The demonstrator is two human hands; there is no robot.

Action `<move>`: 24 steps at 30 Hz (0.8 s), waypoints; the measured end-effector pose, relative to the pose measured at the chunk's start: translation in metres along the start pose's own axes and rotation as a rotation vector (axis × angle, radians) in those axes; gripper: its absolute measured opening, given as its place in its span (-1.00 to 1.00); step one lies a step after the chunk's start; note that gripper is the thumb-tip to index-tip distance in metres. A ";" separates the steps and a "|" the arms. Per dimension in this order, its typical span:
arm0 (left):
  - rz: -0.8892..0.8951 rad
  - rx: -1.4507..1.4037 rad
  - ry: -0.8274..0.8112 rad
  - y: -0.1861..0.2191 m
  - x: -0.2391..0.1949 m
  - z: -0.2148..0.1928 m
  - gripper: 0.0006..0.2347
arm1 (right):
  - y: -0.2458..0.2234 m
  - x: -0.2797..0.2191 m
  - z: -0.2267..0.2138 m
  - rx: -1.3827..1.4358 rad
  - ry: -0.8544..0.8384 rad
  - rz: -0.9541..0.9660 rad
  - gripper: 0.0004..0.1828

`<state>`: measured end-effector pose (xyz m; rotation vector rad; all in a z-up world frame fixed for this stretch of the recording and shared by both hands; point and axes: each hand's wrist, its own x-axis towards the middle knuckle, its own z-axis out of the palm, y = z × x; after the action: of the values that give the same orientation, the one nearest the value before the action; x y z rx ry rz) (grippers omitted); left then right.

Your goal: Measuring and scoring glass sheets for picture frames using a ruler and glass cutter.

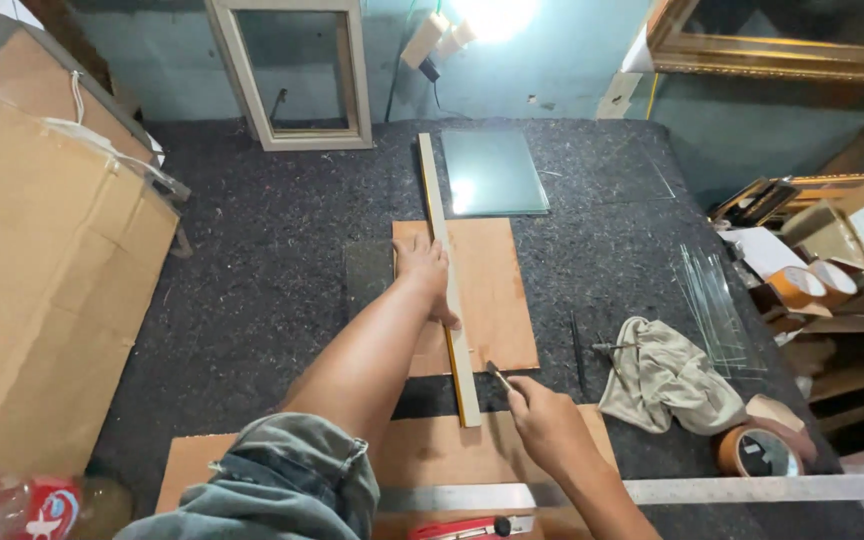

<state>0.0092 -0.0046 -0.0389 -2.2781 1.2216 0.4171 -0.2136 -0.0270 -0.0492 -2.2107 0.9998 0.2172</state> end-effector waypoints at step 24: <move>-0.498 -1.326 0.756 0.049 -0.147 0.148 -0.83 | 0.027 -0.012 0.035 -0.095 0.087 -0.164 -0.43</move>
<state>-0.1161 0.1576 -0.1020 -4.0078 0.5480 0.1459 -0.2365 -0.0097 -0.0843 -2.3932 0.8644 0.0963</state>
